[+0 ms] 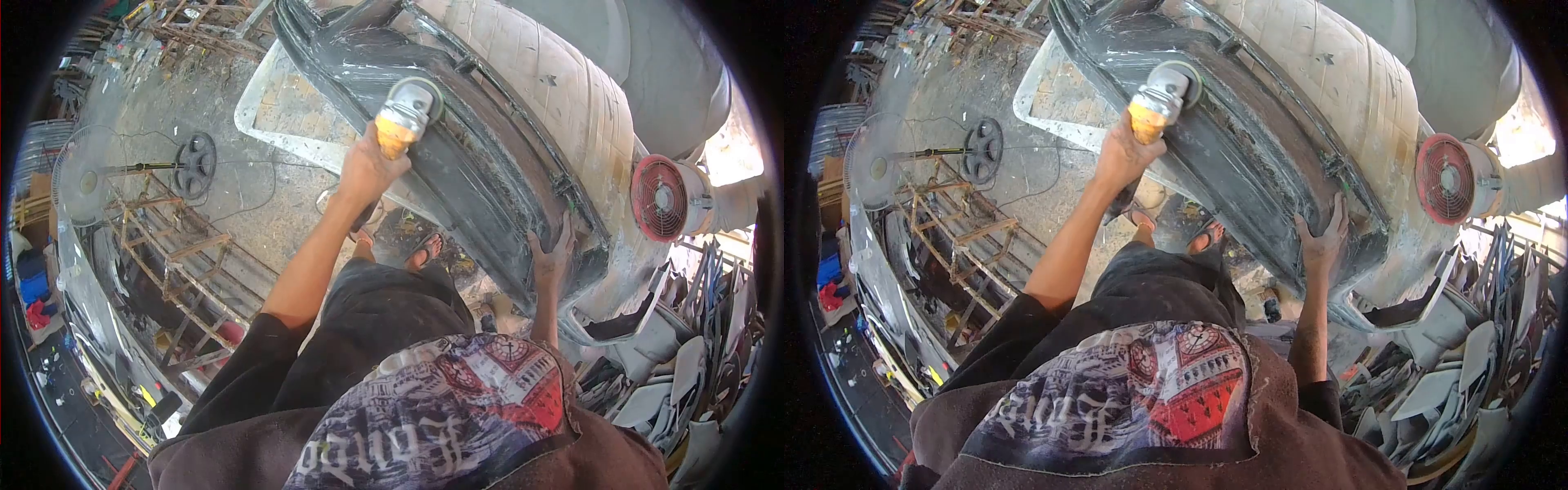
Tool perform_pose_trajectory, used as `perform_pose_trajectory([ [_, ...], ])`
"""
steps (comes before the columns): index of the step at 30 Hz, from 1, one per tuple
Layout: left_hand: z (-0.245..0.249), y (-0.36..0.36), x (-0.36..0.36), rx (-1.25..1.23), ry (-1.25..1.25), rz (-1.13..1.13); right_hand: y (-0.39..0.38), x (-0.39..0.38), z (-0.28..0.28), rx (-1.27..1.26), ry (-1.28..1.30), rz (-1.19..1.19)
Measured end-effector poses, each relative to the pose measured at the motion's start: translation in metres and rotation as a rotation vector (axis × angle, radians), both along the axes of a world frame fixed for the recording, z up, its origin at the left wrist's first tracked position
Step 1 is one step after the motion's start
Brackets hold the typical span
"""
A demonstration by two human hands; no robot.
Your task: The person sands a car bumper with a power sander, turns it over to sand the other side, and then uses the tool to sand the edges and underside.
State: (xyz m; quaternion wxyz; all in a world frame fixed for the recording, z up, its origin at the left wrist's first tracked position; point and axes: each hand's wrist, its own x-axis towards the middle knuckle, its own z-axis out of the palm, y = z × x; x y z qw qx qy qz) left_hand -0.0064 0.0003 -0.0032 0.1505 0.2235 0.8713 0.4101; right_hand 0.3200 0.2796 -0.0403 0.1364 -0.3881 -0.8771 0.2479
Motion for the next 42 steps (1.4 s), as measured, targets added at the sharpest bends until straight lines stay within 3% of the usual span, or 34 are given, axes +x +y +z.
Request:
perform_pose_trajectory([
  [2, -0.014, -0.004, -0.012, 0.144, 0.004, 0.048, 0.002, 0.002, -0.002, 0.012, 0.011, 0.02],
  [19, -0.003, -0.01, -0.019, 0.021, -0.024, 0.034, -0.003, 0.0, 0.0, -0.026, 0.028, -0.008],
  [37, 0.002, -0.008, -0.023, 0.076, 0.03, 0.069, 0.001, -0.001, 0.0, -0.016, 0.031, 0.012],
  [42, 0.004, -0.005, -0.019, -0.026, -0.007, 0.078, 0.0, 0.002, 0.0, -0.006, 0.016, 0.014],
])
